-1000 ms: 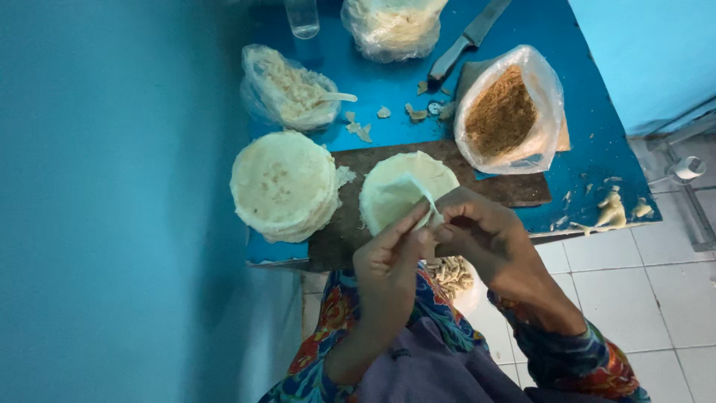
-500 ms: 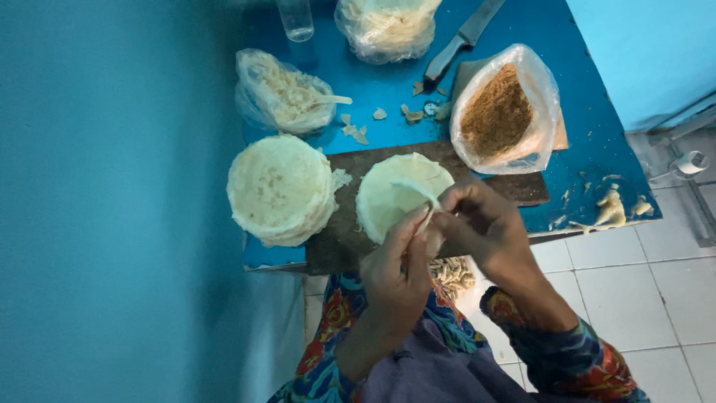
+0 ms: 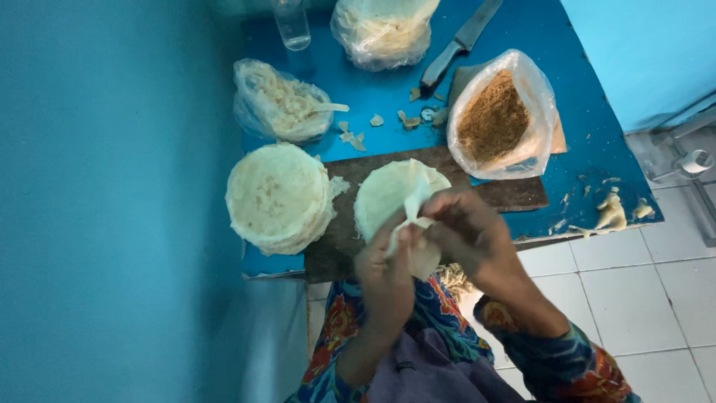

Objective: The person sits at a small blue table and peels the thin outer skin off round steamed cakes by hand, one cake at a time, placing the peeled cake on a stack and dropping the removed skin aside. A knife and a bag of brown sugar sit on the table.

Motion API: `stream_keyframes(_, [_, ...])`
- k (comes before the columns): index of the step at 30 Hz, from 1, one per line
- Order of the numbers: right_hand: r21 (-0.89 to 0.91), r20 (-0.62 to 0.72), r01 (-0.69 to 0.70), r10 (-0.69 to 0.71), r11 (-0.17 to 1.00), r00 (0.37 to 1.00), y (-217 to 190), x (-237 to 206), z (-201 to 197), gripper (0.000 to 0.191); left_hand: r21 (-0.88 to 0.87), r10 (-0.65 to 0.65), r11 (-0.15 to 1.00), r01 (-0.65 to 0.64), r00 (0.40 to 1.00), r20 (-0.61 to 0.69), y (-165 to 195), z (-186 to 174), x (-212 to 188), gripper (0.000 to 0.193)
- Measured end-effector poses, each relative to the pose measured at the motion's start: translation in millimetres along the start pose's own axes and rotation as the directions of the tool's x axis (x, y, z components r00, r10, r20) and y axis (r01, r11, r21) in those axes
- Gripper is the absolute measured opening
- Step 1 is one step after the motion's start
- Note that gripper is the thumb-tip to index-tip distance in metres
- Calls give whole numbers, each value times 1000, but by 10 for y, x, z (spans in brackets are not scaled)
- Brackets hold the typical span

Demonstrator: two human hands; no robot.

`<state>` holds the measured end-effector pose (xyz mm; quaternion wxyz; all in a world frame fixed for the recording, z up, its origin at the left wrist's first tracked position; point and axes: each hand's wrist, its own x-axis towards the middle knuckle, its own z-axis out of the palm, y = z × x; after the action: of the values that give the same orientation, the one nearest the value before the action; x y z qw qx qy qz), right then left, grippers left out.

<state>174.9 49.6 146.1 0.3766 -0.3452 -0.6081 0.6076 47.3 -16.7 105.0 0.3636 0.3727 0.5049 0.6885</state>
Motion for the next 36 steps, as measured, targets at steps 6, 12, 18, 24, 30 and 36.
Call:
stream_keyframes(6, [206, -31, -152, 161, 967, 986, 127, 55, -61, 26, 136, 132, 983, -126, 991, -29, -127, 36, -59, 32])
stream_keyframes(12, [-225, 0, 188, -193, 956, 981, 338, 39, -125, 27, 231, 163, 957, -173, 985, 63, -51, -46, -20, 32])
stream_keyframes(18, [47, -227, 58, -46, 997, 973, 305, 92, -204, 13, 82, 260, 962, -261, 965, 24, 5, -43, -75, 29])
stream_keyframes(24, [-116, -79, 92, -101, 989, 992, 309, 37, -28, 13, -40, 24, 999, -20, 992, 125, -29, -2, -96, 38])
stream_keyframes(30, [-293, -182, 142, -201, 945, 963, 317, 71, -86, 9, -236, -62, 971, 31, 990, -127, -246, -24, -135, 29])
stream_keyframes(36, [18, -168, -123, 124, 992, 978, 135, 78, -44, 29, -238, -45, 971, 9, 988, -146, -295, -28, -173, 28])
